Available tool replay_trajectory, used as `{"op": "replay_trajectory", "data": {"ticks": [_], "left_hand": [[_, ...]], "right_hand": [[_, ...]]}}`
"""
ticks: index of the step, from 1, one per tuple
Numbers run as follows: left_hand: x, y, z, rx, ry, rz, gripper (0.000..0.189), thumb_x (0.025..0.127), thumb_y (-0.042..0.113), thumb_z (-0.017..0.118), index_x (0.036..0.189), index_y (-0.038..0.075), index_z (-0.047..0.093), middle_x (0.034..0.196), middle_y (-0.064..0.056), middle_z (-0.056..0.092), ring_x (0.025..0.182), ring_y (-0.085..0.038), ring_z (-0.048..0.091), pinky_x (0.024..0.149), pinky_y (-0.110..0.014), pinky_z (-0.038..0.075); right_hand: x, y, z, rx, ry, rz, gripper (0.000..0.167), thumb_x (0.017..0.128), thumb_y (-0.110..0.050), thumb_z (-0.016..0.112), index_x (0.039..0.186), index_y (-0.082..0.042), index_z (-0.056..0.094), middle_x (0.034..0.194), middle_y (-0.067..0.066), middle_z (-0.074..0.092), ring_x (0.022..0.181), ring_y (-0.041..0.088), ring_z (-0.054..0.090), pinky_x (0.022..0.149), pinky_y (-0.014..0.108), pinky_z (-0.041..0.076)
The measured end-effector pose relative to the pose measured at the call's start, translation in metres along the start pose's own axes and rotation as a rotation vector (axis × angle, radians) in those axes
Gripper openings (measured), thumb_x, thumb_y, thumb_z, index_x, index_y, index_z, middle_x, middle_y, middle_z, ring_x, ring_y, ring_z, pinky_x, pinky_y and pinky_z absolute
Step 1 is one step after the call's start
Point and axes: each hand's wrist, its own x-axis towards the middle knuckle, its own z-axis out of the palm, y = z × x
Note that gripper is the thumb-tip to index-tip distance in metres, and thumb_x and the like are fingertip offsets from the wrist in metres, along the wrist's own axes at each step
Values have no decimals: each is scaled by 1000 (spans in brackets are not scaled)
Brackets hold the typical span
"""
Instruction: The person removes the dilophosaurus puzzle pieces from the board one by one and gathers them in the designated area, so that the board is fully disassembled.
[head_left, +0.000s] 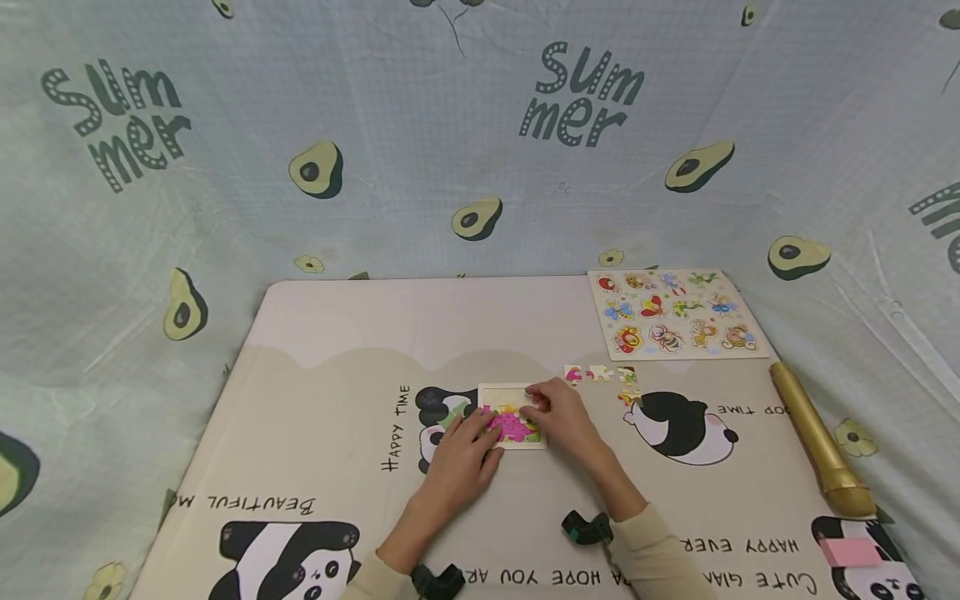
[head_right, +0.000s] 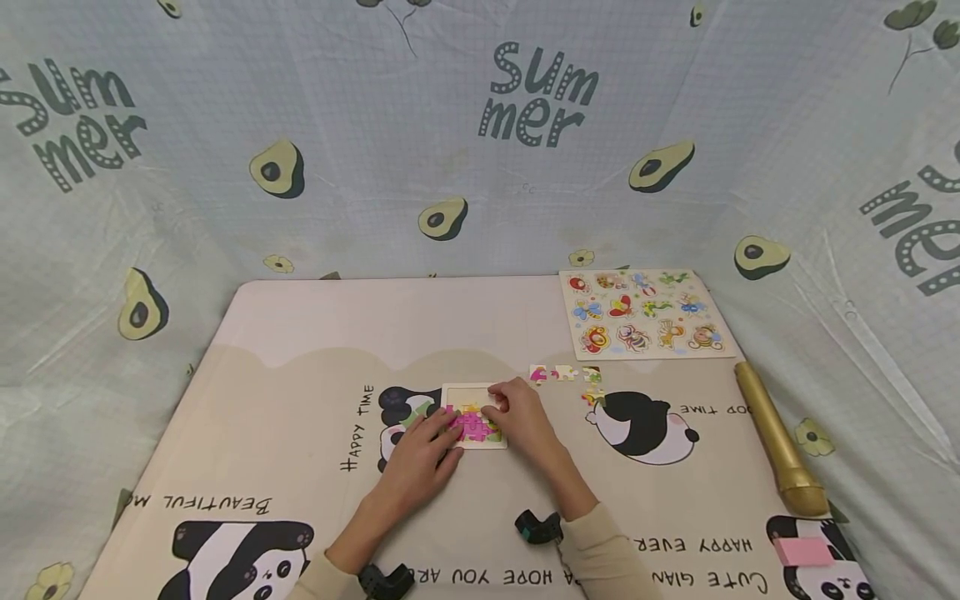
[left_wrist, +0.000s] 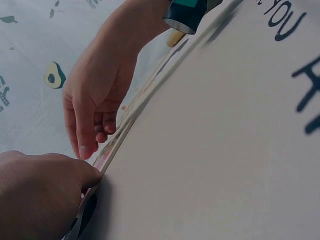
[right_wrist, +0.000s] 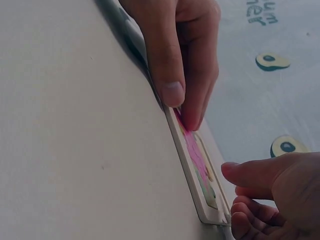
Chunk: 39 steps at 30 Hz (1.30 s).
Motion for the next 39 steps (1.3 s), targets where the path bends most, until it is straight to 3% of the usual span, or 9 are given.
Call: {"op": "replay_trajectory", "data": {"ticks": [15, 32, 39], "left_hand": [[0, -2, 2, 42, 6, 17, 31, 96, 24, 66, 123, 10, 72, 135, -9, 66, 133, -30, 57, 112, -54, 44], [0, -3, 1, 34, 2, 10, 31, 96, 24, 65, 123, 10, 72, 135, -10, 65, 133, -29, 57, 112, -54, 44], [-1, -3, 1, 23, 16, 19, 31, 96, 24, 65, 123, 9, 72, 134, -10, 66, 133, -30, 57, 112, -55, 44]], "right_hand": [[-2, -4, 12, -64, -81, -29, 36, 82, -26, 83, 110, -4, 74, 97, 4, 57, 80, 12, 46, 70, 24, 40], [2, -11, 13, -76, -121, -37, 32, 83, -19, 82, 106, -4, 66, 97, 4, 53, 86, 13, 47, 79, 30, 47], [2, -11, 13, -22, -127, -42, 31, 84, -15, 81, 105, -5, 61, 91, 2, 57, 80, 13, 47, 69, 25, 43]]}}
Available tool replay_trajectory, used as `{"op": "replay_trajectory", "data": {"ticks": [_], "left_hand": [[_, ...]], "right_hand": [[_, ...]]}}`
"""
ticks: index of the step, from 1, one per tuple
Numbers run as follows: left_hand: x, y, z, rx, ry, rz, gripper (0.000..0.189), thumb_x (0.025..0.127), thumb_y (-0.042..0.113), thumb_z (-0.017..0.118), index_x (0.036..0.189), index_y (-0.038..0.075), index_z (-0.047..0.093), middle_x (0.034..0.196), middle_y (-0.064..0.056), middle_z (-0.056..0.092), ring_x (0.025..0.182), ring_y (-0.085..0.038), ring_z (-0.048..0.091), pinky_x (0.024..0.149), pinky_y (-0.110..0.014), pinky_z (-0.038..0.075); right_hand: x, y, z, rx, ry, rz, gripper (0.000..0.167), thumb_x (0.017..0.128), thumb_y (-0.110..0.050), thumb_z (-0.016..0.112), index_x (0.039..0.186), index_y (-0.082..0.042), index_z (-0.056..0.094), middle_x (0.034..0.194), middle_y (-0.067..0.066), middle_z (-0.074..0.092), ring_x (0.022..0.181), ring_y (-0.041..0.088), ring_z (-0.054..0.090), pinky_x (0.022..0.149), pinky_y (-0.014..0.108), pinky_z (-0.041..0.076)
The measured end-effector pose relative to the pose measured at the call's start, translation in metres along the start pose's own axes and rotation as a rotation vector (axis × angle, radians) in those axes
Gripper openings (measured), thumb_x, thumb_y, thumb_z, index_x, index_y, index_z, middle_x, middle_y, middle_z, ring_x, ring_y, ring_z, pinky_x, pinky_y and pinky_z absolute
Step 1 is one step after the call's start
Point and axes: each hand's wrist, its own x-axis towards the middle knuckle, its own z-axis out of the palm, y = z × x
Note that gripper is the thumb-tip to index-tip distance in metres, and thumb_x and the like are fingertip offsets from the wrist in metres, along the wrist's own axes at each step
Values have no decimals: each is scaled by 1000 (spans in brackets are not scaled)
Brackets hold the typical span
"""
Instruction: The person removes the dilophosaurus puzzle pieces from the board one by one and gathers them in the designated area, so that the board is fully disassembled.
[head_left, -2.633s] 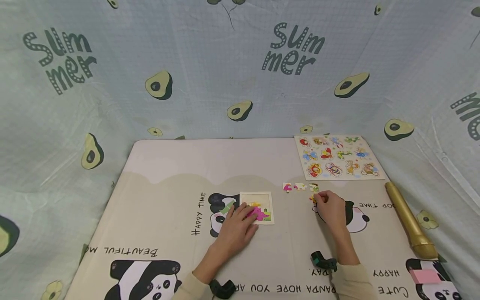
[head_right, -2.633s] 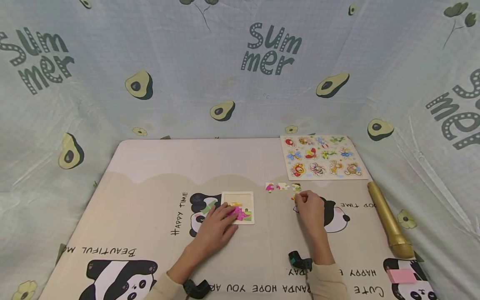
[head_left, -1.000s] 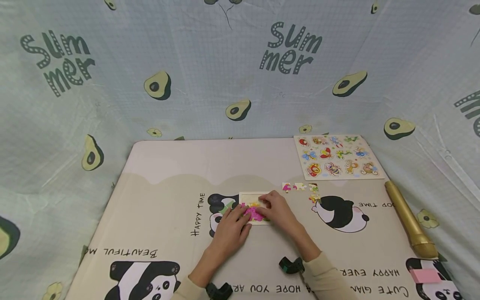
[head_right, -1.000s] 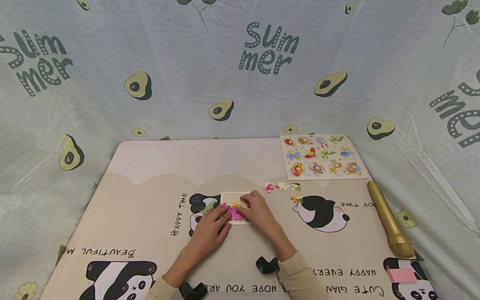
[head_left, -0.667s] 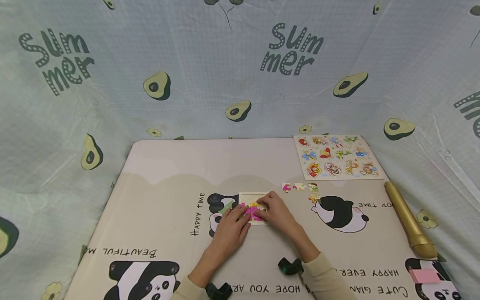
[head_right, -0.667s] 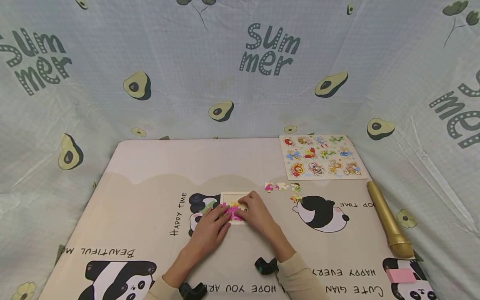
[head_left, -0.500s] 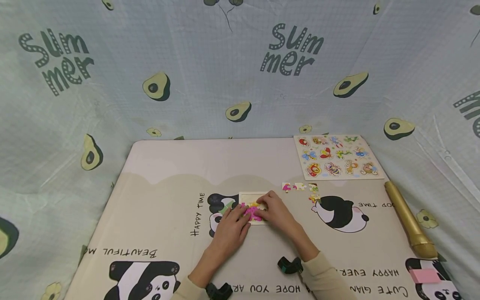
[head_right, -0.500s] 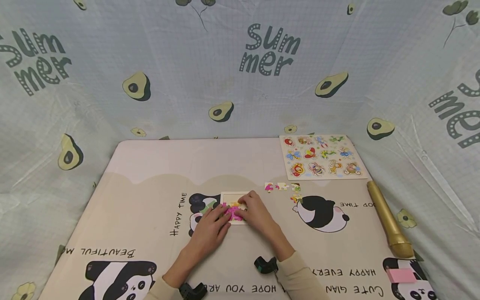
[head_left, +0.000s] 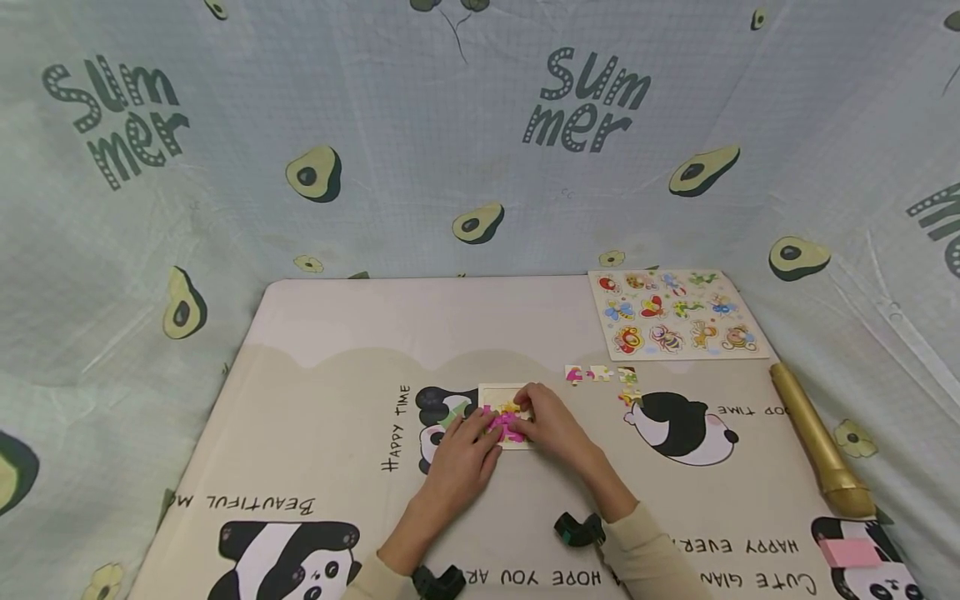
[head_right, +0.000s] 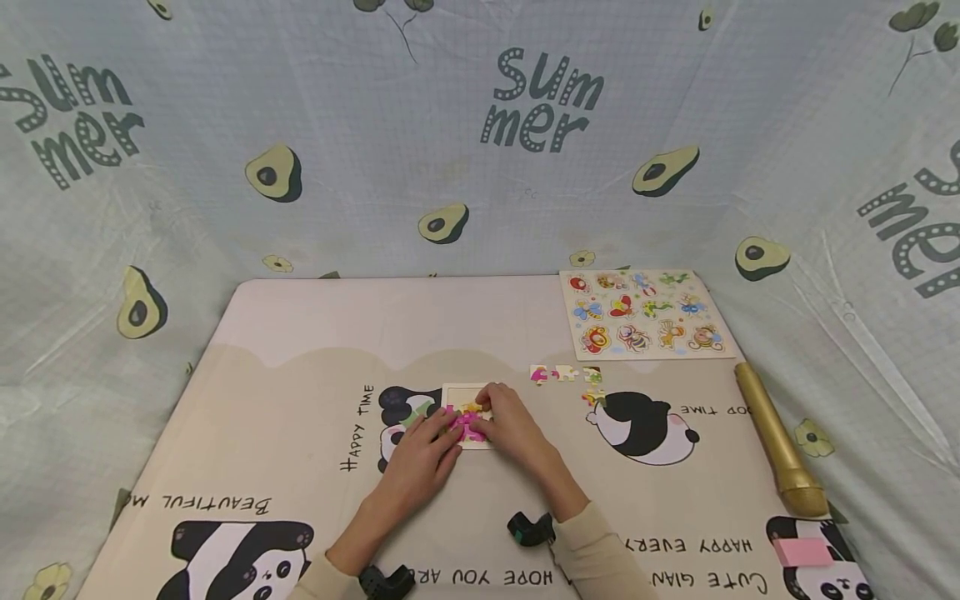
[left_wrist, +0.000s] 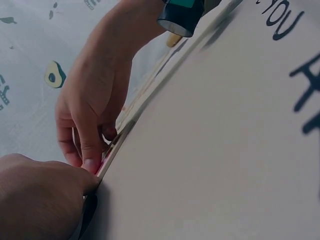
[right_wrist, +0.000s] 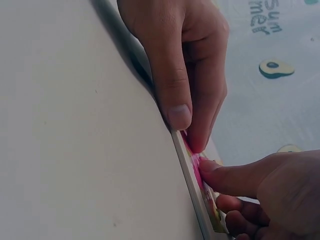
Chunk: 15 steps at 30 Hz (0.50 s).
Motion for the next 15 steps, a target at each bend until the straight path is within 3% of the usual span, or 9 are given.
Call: {"op": "replay_trajectory", "data": {"ticks": [6, 15], "left_hand": [[0, 1, 0, 12, -4, -3, 32, 97, 25, 65, 123, 10, 72, 135, -10, 65, 133, -29, 57, 112, -54, 44], [0, 0, 0, 15, -15, -9, 32, 97, 26, 65, 124, 10, 72, 136, -9, 65, 134, -28, 56, 113, -53, 44]], "right_hand": [[-1, -1, 0, 37, -30, 14, 28, 88, -14, 77, 110, -8, 59, 86, -1, 60, 72, 11, 48, 61, 20, 40], [-3, 1, 0, 38, -3, 7, 25, 90, -15, 74, 112, -7, 62, 84, -3, 62, 70, 9, 49, 61, 19, 41]]}}
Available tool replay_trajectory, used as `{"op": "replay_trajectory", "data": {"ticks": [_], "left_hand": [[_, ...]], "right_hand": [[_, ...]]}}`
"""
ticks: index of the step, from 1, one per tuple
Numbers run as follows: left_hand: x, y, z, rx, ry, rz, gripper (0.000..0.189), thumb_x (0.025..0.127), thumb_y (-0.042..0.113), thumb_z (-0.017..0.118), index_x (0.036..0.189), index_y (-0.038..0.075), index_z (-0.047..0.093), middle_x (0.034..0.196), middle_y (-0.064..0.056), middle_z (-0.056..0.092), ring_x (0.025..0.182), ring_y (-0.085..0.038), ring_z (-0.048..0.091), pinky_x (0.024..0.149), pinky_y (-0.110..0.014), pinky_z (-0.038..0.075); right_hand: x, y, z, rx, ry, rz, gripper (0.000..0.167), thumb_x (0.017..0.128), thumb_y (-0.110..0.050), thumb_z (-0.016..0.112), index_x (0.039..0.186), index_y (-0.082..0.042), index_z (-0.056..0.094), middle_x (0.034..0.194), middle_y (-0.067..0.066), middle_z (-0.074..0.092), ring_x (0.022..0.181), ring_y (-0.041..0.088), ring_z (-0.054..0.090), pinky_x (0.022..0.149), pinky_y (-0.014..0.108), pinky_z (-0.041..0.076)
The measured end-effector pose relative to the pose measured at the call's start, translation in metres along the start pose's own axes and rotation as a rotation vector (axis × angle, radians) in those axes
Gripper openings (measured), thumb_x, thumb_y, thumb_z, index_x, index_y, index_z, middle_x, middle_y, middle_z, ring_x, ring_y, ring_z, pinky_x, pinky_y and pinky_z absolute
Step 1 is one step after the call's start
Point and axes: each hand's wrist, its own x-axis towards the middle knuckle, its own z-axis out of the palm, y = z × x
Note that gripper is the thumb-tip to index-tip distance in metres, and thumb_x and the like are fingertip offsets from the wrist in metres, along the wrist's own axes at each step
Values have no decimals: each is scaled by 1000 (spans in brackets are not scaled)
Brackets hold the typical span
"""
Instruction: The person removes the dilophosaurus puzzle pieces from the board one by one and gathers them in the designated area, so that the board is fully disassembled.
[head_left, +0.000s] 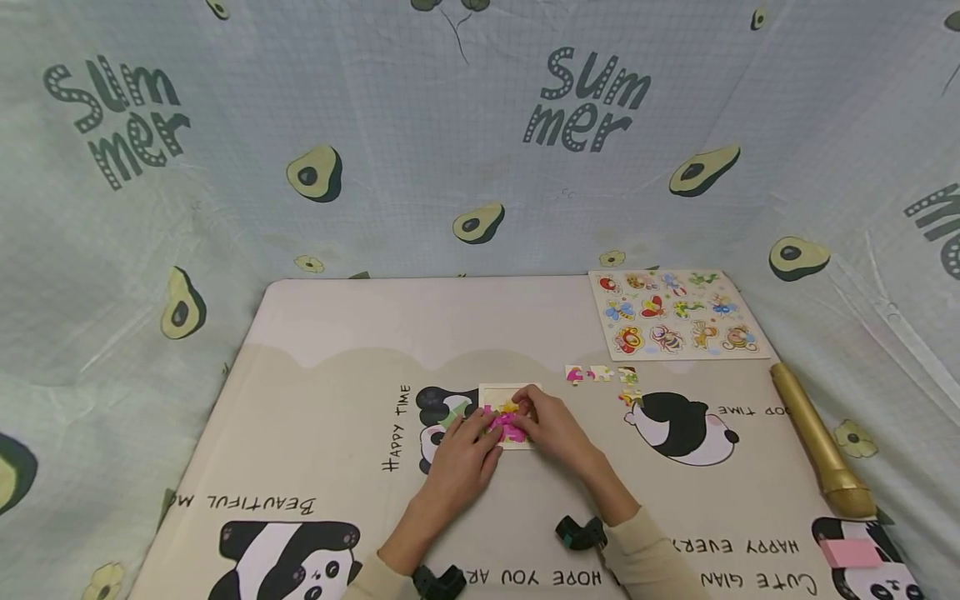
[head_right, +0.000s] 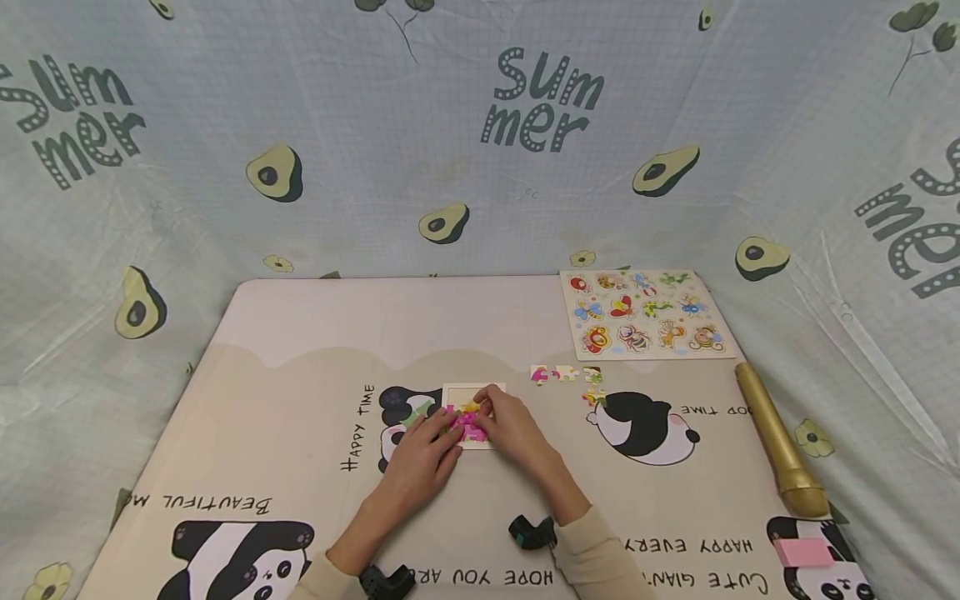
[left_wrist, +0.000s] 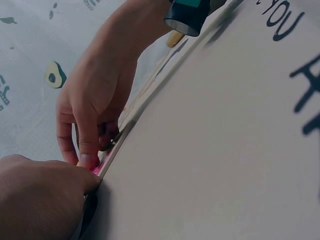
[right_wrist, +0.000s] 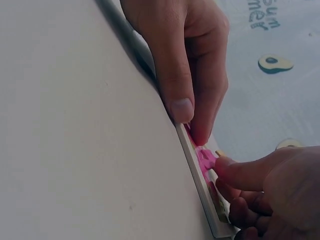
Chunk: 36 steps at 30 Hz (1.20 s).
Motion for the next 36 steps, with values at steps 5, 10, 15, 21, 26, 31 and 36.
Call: {"op": "replay_trajectory", "data": {"ticks": [5, 10, 15, 21, 26, 31, 36], "left_hand": [[1, 0, 1, -3, 6, 2, 32, 96, 25, 66, 123, 10, 72, 135, -9, 66, 133, -29, 57, 112, -53, 44], [1, 0, 1, -8, 10, 1, 31, 95, 25, 67, 123, 10, 73, 135, -9, 66, 133, -29, 57, 113, -54, 44], [0, 0, 2, -15, 17, 6, 32, 95, 24, 67, 122, 10, 73, 134, -10, 66, 133, -30, 57, 112, -54, 44], [-1, 0, 2, -17, 19, 2, 32, 95, 24, 66, 123, 10, 72, 134, -9, 66, 133, -29, 57, 112, -54, 44], [-1, 0, 2, -30, 12, -8, 33, 96, 25, 66, 124, 10, 72, 136, -9, 65, 134, -28, 56, 114, -54, 43], [-1, 0, 1, -50, 11, -11, 33, 96, 25, 66, 125, 10, 72, 137, -9, 64, 135, -28, 56, 114, -54, 42], [-1, 0, 1, -55, 8, -20, 34, 96, 25, 66, 125, 10, 71, 137, -8, 64, 136, -28, 55, 115, -54, 42]], "right_hand": [[-1, 4, -2, 1, -12, 3, 27, 91, -19, 74, 113, -11, 62, 83, -6, 62, 68, 9, 49, 59, 19, 41], [-1, 4, -3, 9, -23, 3, 27, 91, -19, 74, 114, -11, 62, 83, -7, 62, 68, 9, 50, 59, 20, 40], [-3, 6, -2, 26, -3, 3, 27, 91, -19, 74, 114, -13, 63, 83, -6, 62, 68, 9, 49, 59, 20, 40], [-7, 11, -3, 58, 52, 4, 27, 92, -22, 73, 116, -14, 63, 84, -6, 63, 68, 8, 51, 59, 19, 43], [-10, 16, -9, 99, 80, 18, 28, 93, -22, 72, 119, -14, 64, 86, -4, 65, 70, 11, 53, 60, 20, 44], [-13, 23, -16, 90, 114, 26, 30, 95, -23, 70, 123, -13, 64, 87, -3, 67, 72, 11, 53, 63, 20, 44], [-16, 31, -23, 61, 151, 34, 29, 96, -19, 68, 125, -14, 65, 88, -2, 65, 75, 12, 52, 65, 20, 43]]}}
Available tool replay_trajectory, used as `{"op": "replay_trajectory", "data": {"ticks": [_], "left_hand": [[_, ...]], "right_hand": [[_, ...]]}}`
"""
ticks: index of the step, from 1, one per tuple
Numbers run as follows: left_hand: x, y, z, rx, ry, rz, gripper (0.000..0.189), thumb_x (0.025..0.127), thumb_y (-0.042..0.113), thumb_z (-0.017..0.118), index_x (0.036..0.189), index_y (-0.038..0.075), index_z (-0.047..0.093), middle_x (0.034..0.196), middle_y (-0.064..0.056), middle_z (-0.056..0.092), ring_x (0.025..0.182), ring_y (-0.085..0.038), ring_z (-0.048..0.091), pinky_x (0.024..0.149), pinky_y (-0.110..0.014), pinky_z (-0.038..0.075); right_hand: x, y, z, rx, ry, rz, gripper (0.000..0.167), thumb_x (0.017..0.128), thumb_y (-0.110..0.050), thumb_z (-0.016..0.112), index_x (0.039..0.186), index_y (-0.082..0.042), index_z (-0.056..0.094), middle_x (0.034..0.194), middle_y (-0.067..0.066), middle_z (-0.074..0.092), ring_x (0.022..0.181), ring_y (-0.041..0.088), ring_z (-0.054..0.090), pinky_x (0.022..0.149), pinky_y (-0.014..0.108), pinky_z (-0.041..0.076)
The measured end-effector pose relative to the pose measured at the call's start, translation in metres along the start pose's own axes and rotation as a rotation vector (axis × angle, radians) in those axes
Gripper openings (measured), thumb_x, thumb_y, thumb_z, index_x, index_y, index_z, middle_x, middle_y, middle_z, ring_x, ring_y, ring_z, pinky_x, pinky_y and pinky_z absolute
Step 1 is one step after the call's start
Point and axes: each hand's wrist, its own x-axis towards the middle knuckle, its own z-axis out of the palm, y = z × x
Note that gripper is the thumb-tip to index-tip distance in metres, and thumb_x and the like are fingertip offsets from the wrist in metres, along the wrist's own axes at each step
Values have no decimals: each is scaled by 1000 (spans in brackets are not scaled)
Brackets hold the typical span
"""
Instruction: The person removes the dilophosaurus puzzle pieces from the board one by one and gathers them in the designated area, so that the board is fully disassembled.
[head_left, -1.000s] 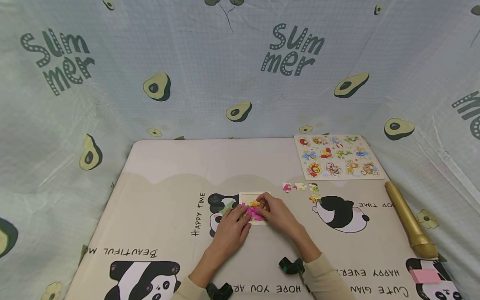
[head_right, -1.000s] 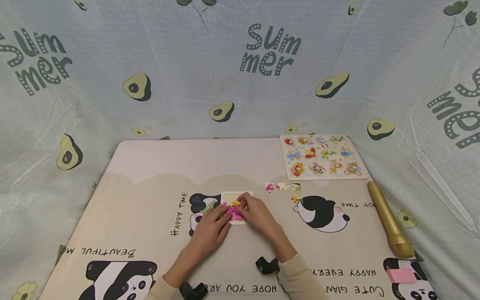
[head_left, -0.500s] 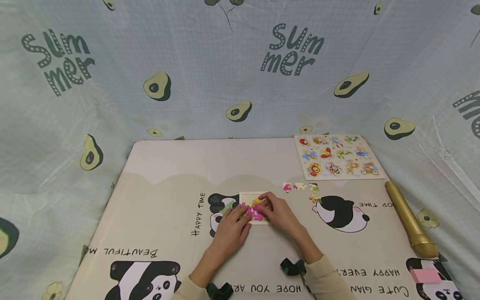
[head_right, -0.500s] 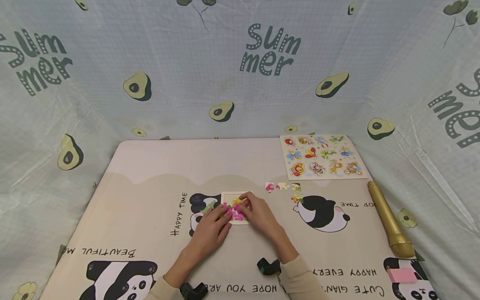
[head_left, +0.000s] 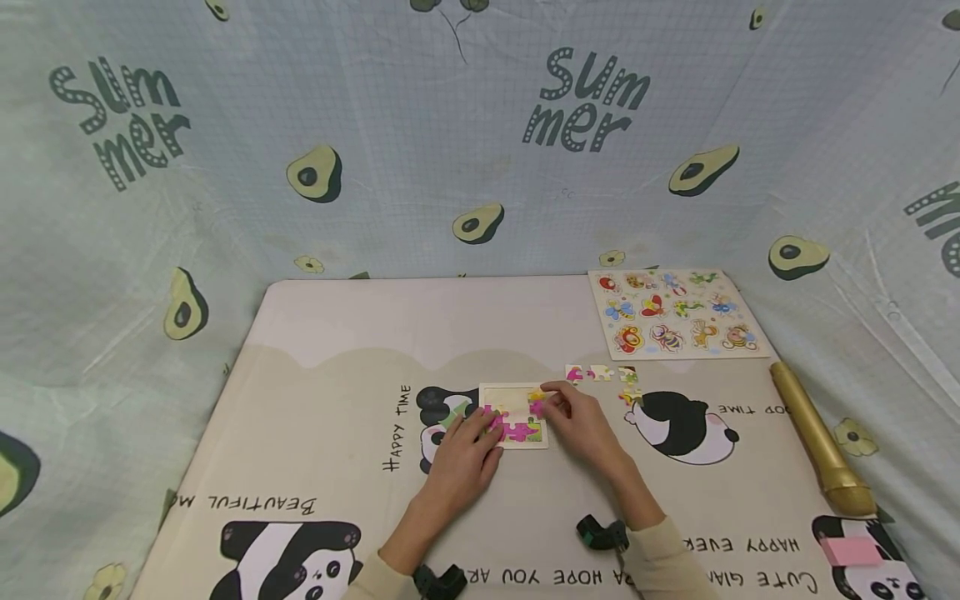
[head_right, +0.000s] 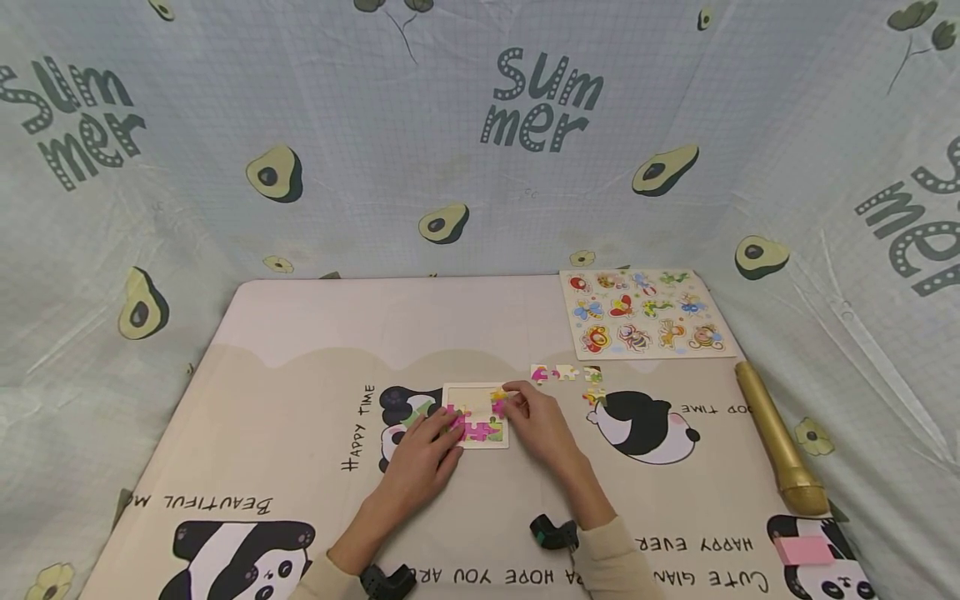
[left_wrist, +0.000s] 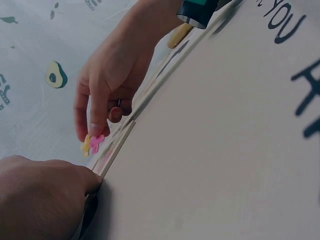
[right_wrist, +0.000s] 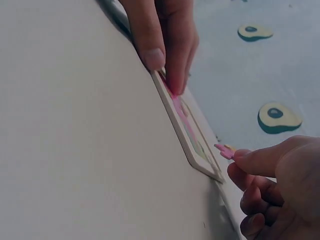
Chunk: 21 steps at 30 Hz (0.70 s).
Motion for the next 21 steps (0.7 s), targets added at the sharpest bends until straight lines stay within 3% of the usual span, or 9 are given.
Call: {"op": "replay_trajectory", "data": {"ticks": [6, 13, 21], "left_hand": [[0, 0, 1, 6, -4, -8, 33, 96, 24, 66, 125, 10, 71, 138, -8, 64, 137, -28, 54, 115, -53, 41], [0, 1, 2, 7, 0, -12, 33, 95, 24, 67, 125, 10, 72, 137, -8, 64, 136, -28, 54, 115, -53, 42], [0, 0, 1, -2, 3, -6, 33, 95, 23, 67, 125, 9, 71, 137, -9, 64, 136, -28, 54, 115, -53, 42]], "right_hand": [[-3, 10, -11, -23, 42, 18, 30, 96, -19, 67, 126, -14, 65, 90, 0, 66, 78, 14, 54, 65, 18, 44], [-6, 18, -24, -21, 84, 120, 34, 96, -20, 68, 128, -10, 61, 92, 4, 66, 78, 16, 52, 64, 19, 43], [-10, 27, -39, -70, 122, 167, 33, 97, -20, 65, 127, -6, 63, 95, 8, 69, 79, 17, 54, 67, 20, 45]]}}
